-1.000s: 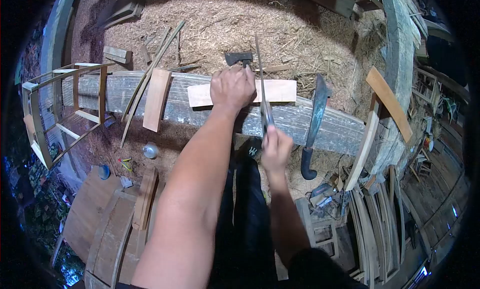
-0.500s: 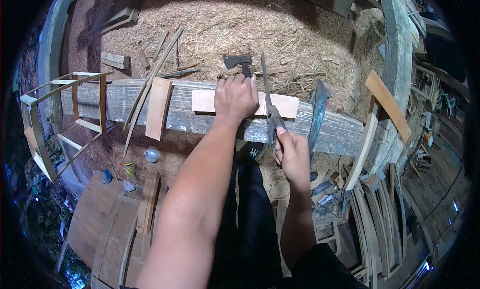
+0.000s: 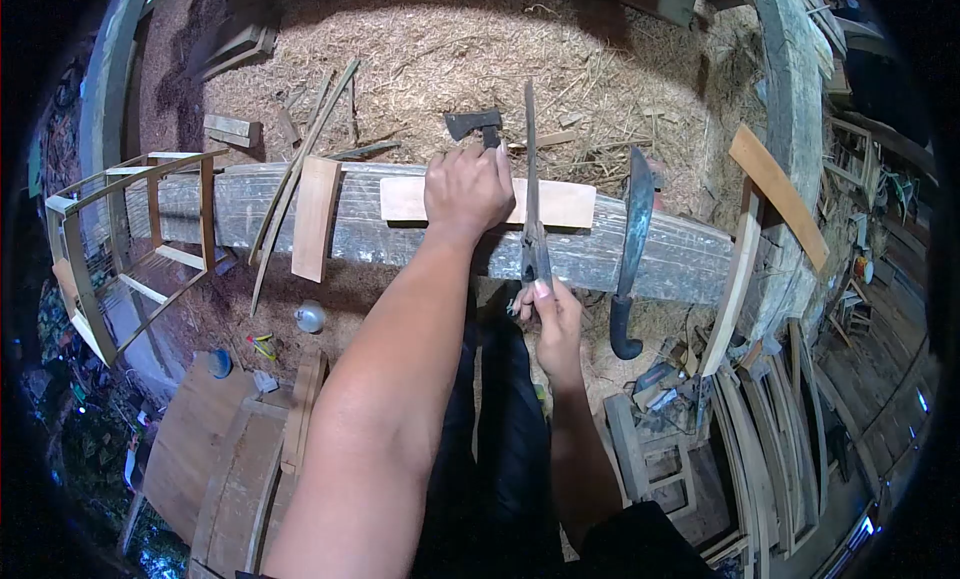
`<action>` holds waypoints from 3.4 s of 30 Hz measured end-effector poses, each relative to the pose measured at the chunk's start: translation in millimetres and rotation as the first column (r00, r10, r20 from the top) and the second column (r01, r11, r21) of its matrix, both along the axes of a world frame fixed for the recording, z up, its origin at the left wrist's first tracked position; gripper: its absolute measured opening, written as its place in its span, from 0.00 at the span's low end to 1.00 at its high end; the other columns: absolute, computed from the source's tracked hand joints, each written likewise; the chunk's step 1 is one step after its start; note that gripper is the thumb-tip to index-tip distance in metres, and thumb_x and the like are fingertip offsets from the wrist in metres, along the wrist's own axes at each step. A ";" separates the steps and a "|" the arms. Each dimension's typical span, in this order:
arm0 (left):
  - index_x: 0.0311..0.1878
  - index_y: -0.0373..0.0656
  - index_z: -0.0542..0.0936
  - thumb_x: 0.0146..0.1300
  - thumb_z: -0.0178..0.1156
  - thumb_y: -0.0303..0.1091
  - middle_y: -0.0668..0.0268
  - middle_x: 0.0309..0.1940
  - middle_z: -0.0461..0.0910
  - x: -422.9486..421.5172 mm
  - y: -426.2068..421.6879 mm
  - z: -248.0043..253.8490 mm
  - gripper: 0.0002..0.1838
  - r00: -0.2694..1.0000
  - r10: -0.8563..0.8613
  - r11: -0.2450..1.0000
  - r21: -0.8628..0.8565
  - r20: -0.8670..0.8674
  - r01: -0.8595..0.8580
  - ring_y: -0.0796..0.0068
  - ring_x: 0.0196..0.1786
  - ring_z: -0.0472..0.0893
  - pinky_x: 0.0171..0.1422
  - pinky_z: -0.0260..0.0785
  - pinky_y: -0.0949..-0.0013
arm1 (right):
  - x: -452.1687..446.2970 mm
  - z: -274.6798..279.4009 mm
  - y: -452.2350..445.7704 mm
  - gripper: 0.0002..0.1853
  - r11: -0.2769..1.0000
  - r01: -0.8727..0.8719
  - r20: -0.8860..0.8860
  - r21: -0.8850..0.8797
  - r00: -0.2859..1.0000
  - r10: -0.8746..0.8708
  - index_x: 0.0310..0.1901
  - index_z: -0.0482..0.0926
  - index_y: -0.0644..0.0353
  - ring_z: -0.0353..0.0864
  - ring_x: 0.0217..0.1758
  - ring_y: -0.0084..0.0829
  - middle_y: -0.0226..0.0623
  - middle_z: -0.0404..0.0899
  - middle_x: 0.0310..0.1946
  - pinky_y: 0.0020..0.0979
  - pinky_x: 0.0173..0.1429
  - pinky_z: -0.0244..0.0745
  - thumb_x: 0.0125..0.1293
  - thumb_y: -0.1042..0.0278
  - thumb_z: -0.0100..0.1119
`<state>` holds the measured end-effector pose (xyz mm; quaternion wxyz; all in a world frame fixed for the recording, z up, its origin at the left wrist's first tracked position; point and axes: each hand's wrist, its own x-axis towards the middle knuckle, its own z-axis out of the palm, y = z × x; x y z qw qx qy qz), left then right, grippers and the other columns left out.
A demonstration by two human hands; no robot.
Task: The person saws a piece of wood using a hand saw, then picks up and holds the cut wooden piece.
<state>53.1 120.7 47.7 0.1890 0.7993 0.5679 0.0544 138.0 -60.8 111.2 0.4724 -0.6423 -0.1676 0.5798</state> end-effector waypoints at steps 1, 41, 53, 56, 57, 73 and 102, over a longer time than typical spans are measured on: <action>0.32 0.41 0.85 0.73 0.53 0.41 0.55 0.33 0.86 0.0 -0.7 -0.9 0.18 1.000 -0.005 1.000 0.002 -0.002 0.005 0.53 0.40 0.86 0.50 0.75 0.53 | -1.9 -3.4 -3.8 0.17 1.000 0.005 -0.002 0.002 1.000 -0.005 0.35 0.74 0.64 0.70 0.32 0.21 0.30 0.71 0.27 0.27 0.42 0.68 0.82 0.61 0.48; 0.28 0.37 0.89 0.73 0.46 0.47 0.45 0.29 0.86 9.0 9.1 10.1 0.29 0.976 0.180 0.967 -0.157 -0.123 -0.199 0.44 0.35 0.88 0.46 0.80 0.49 | 0.9 8.0 -45.3 0.23 0.998 0.062 0.230 -0.032 0.972 -0.053 0.22 0.69 0.64 0.60 0.22 0.18 0.26 0.63 0.16 0.29 0.27 0.52 0.78 0.62 0.48; 0.26 0.39 0.88 0.73 0.47 0.46 0.48 0.26 0.86 12.1 11.5 3.1 0.28 0.981 0.158 0.985 -0.059 -0.109 -0.165 0.47 0.32 0.88 0.43 0.81 0.51 | 1.7 46.2 -4.0 0.18 0.991 -0.106 0.437 -0.080 0.890 0.130 0.28 0.70 0.64 0.58 0.24 0.18 0.29 0.58 0.17 0.32 0.28 0.57 0.76 0.64 0.57; 0.25 0.38 0.88 0.73 0.48 0.45 0.48 0.26 0.86 9.2 10.3 5.8 0.28 0.985 0.157 0.982 -0.091 -0.078 -0.164 0.48 0.33 0.88 0.43 0.81 0.51 | -2.4 51.8 -9.2 0.17 0.997 -0.004 0.338 -0.080 0.941 0.031 0.27 0.70 0.64 0.59 0.25 0.17 0.27 0.60 0.18 0.30 0.28 0.56 0.76 0.66 0.56; 0.25 0.38 0.88 0.73 0.48 0.45 0.48 0.26 0.86 9.0 10.1 3.3 0.28 0.985 0.152 0.983 -0.093 -0.079 -0.159 0.48 0.33 0.88 0.43 0.81 0.51 | -3.4 52.0 -9.6 0.17 0.997 0.000 0.338 -0.081 0.941 0.027 0.27 0.70 0.64 0.59 0.25 0.17 0.27 0.60 0.18 0.30 0.28 0.56 0.76 0.66 0.56; 0.26 0.37 0.88 0.73 0.48 0.46 0.46 0.27 0.85 8.4 10.6 2.2 0.28 0.990 0.134 0.989 -0.061 -0.033 -0.135 0.45 0.33 0.87 0.45 0.81 0.50 | -4.4 59.9 -0.5 0.17 0.990 -0.006 0.336 -0.143 0.940 0.054 0.29 0.71 0.66 0.61 0.25 0.19 0.31 0.61 0.18 0.32 0.29 0.58 0.76 0.64 0.56; 0.26 0.40 0.88 0.75 0.46 0.48 0.48 0.29 0.86 11.3 10.2 3.7 0.29 0.983 0.118 0.983 -0.123 -0.142 -0.136 0.46 0.33 0.87 0.43 0.80 0.50 | -8.2 37.2 -28.4 0.20 0.992 0.058 0.264 -0.111 0.964 -0.027 0.26 0.68 0.65 0.61 0.24 0.19 0.31 0.62 0.17 0.32 0.27 0.55 0.79 0.64 0.51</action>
